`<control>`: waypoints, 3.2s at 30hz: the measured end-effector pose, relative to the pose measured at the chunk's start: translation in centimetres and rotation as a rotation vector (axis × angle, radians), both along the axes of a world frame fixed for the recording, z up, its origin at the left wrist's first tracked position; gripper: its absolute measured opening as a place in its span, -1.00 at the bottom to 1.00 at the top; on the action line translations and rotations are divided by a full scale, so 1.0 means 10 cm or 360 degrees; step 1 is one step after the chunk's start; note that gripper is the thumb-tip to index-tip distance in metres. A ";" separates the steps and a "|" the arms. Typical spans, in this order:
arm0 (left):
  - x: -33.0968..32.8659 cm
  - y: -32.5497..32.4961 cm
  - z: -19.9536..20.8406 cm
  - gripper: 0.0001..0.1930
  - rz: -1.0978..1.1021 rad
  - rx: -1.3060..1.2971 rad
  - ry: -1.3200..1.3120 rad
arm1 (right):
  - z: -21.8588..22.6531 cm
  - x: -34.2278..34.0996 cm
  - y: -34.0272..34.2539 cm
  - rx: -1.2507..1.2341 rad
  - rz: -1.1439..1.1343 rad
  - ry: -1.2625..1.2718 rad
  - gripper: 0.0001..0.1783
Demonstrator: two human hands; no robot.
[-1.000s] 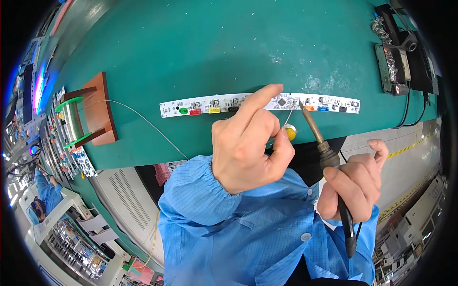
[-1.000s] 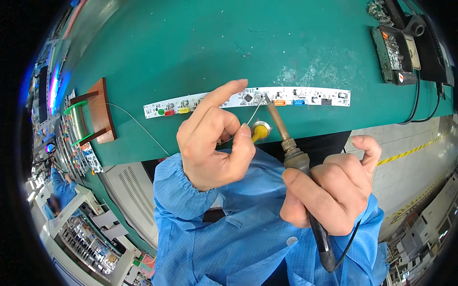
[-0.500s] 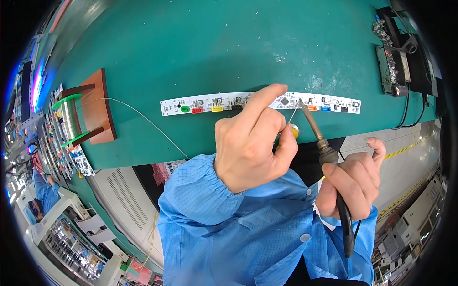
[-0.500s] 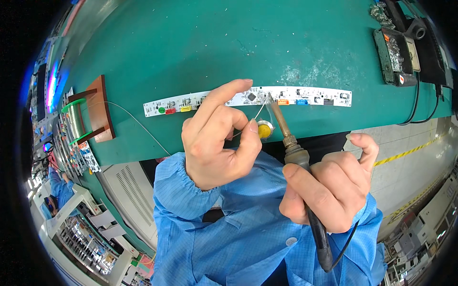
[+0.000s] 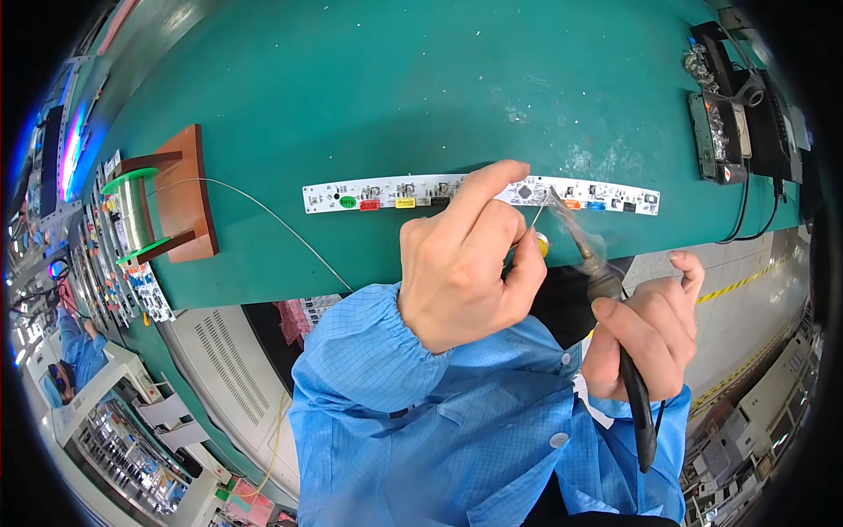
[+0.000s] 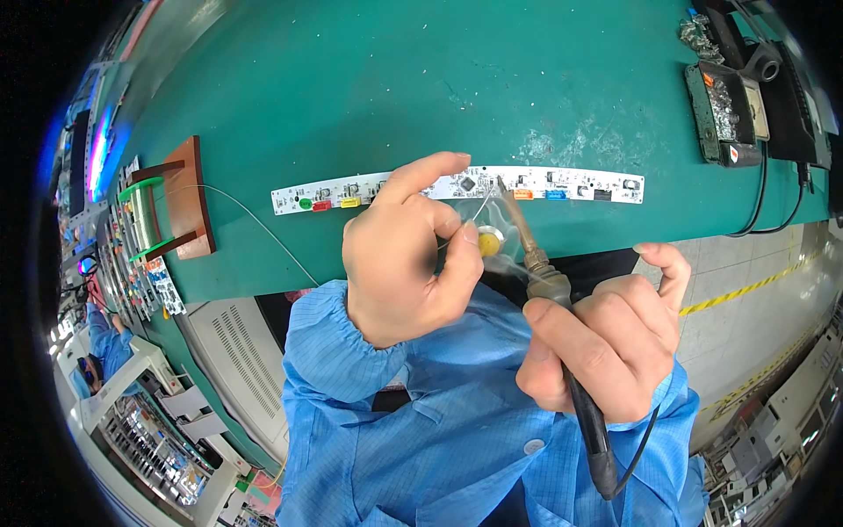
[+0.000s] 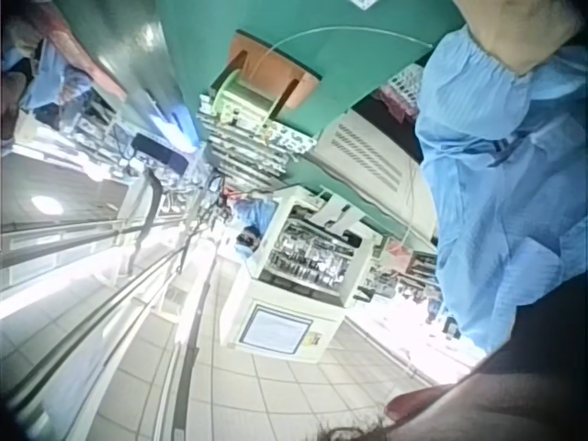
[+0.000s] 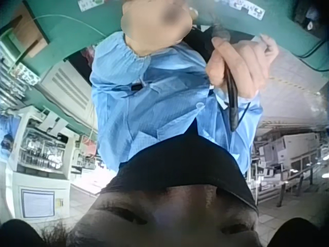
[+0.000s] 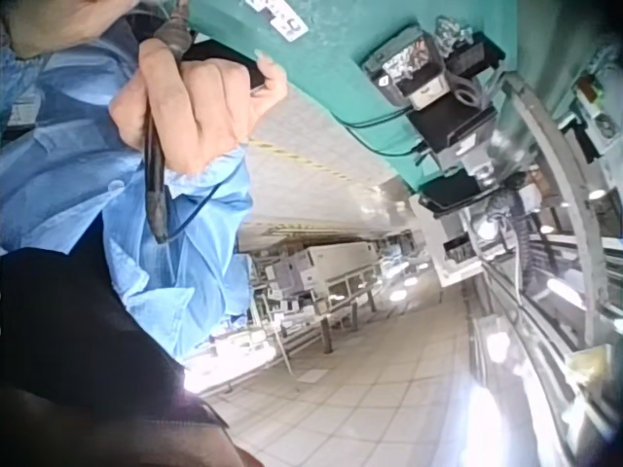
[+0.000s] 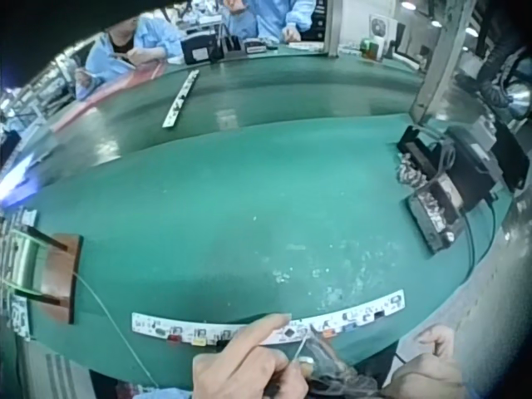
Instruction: Soldering components onto a PCB strip at an assembly station.
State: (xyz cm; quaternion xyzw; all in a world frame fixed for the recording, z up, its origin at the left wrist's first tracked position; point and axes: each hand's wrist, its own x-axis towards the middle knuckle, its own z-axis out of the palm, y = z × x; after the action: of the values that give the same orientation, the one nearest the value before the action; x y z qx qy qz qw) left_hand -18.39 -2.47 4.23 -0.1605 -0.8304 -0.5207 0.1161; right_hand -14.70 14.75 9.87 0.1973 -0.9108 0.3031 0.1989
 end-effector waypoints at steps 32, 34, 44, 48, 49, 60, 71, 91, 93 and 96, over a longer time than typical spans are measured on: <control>0.04 -0.01 0.09 -0.90 0.0024 0.0035 0.0103 | -0.54 -0.12 1.14 -0.0293 -0.0489 0.0222 -0.69; 0.03 -0.02 0.08 -0.90 0.0014 0.0014 0.0103 | -0.60 -0.14 1.12 -0.0319 -0.0471 0.0235 -0.67; 0.17 -0.22 0.70 -0.73 0.0156 -0.0525 0.0427 | -0.62 -0.31 1.01 -0.0531 -0.0327 0.0259 -0.61; -0.42 -0.48 0.98 -0.83 0.0100 -0.0784 0.0524 | -0.73 -0.34 1.03 -0.0615 -0.0347 0.0211 -0.60; -0.69 -0.54 0.93 -0.85 0.0099 -0.0816 0.0647 | -0.75 -0.34 1.03 -0.0626 -0.0346 0.0210 -0.60; -3.16 -0.75 0.24 -0.70 0.0357 -0.1335 -0.0184 | -0.66 -0.41 0.94 -0.0630 -0.0438 0.0270 -0.62; -3.34 -0.55 0.31 -0.84 0.0312 -0.1551 -0.0307 | -0.71 -0.37 1.05 -0.0911 -0.0464 0.0373 -0.62; -2.37 1.68 0.74 -0.78 -0.0517 -0.0568 -0.0171 | -0.69 -0.36 1.04 -0.1027 -0.0420 0.0354 -0.59; -2.02 1.34 1.09 -0.81 -0.0647 -0.0579 -0.0124 | -0.70 -0.32 1.05 -0.1028 -0.0428 0.0344 -0.59; -1.37 0.81 1.32 -0.90 -0.0915 -0.0734 0.0085 | -0.75 -0.31 1.08 -0.0979 -0.0477 0.0329 -0.59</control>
State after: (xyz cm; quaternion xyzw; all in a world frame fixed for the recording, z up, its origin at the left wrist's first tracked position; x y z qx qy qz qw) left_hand -32.13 5.60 17.46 -0.4227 -0.8437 -0.3267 -0.0524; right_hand -17.81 25.51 2.36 0.0221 -0.7710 0.5090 0.3822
